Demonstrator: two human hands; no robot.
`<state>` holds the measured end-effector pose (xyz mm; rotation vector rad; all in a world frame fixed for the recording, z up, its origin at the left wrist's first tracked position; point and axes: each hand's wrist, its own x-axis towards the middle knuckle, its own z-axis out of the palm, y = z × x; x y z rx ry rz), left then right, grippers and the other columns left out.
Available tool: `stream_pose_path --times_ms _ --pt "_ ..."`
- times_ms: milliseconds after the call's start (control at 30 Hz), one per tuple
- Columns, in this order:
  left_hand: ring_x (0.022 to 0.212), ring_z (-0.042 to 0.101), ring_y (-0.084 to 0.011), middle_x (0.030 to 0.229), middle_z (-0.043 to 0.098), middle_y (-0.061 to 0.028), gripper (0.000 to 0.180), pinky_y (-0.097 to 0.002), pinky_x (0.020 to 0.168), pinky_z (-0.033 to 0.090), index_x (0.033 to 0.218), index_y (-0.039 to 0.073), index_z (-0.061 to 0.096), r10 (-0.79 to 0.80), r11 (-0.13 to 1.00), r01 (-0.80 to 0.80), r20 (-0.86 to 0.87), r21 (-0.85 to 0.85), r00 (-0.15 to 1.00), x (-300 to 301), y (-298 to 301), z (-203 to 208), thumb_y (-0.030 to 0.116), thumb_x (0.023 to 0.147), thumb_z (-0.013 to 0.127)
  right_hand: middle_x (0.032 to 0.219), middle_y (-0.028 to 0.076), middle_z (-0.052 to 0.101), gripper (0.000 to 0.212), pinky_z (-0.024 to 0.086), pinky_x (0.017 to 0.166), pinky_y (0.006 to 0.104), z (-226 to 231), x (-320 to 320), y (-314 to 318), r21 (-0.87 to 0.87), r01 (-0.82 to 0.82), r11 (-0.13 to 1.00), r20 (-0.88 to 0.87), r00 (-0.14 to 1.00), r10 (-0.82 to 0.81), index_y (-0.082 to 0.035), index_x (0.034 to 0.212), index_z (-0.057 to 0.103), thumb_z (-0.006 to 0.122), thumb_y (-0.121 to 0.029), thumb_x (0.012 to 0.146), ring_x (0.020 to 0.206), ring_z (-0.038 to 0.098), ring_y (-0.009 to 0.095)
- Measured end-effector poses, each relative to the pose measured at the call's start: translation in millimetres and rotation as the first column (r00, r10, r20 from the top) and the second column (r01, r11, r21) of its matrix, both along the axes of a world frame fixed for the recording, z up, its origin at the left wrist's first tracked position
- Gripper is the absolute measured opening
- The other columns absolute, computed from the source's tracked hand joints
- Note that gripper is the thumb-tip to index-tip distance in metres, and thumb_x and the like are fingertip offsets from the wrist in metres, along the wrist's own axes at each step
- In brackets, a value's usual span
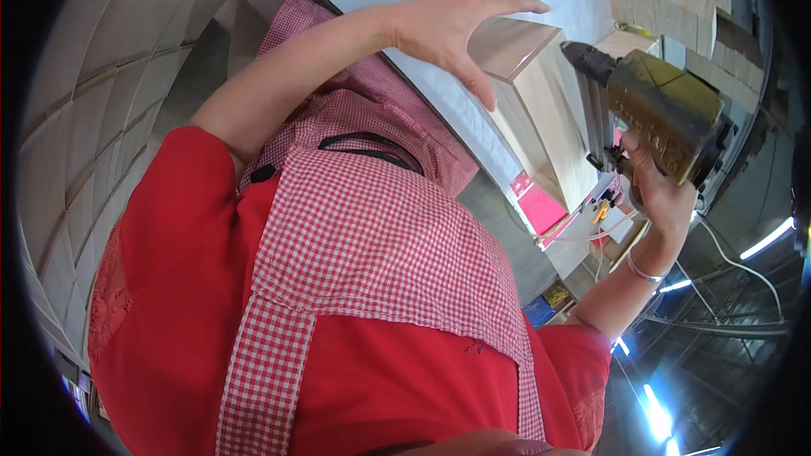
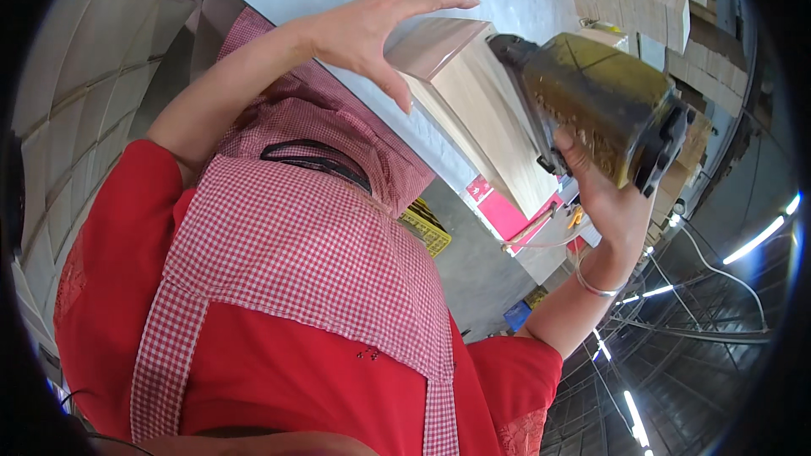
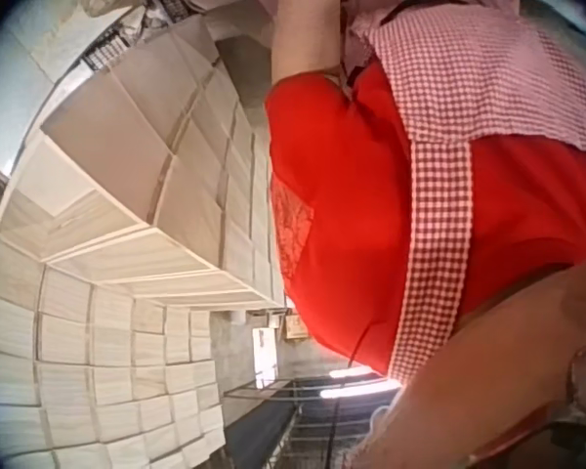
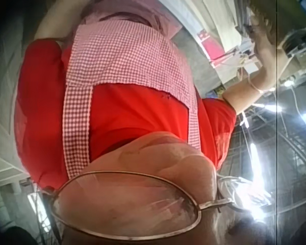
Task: Assembling small wooden boxes by applying wood glue and using a pneumatic nail gun to secure wooden boards together.
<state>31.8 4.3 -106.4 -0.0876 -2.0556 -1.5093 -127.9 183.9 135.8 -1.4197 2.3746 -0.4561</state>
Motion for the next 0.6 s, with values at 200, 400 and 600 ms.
stream_pose_path --times_ms 200,400,600 --pt "0.126 0.05 -0.0335 0.142 0.048 -0.0152 0.083 -0.0426 0.107 0.038 0.145 0.004 0.04 0.405 0.904 -0.388 0.064 -0.182 0.912 -3.4 49.2 -11.2 0.021 0.074 0.079 0.111 0.014 0.068 0.056 0.054 0.085 0.0322 3.9 24.6 24.8 0.179 0.196 0.964 0.059 0.976 -0.209 0.005 0.12 0.059 0.087 -0.006 0.073 0.096 0.065 0.02" --pt "0.125 0.051 -0.0309 0.14 0.05 -0.0149 0.07 -0.0464 0.107 0.038 0.145 0.005 0.039 0.467 0.865 -0.443 0.056 -0.237 0.882 -9.5 59.4 -19.0 0.012 0.082 0.069 0.112 0.015 0.068 0.057 0.054 0.084 0.0328 1.5 27.4 32.9 0.191 0.084 0.978 0.088 0.991 -0.102 0.006 0.12 0.058 0.088 -0.005 0.073 0.096 0.066 0.021" --pt "0.125 0.052 -0.028 0.14 0.051 -0.0121 0.065 -0.0498 0.109 0.036 0.145 0.007 0.04 0.515 0.83 -0.466 0.099 -0.308 0.851 -8.1 62.2 -16.0 0.008 0.085 0.064 0.111 0.014 0.068 0.058 0.054 0.084 0.0328 2.4 28.0 30.0 0.195 0.081 0.978 0.043 0.995 -0.091 0.006 0.12 0.059 0.088 -0.008 0.072 0.095 0.066 0.021"
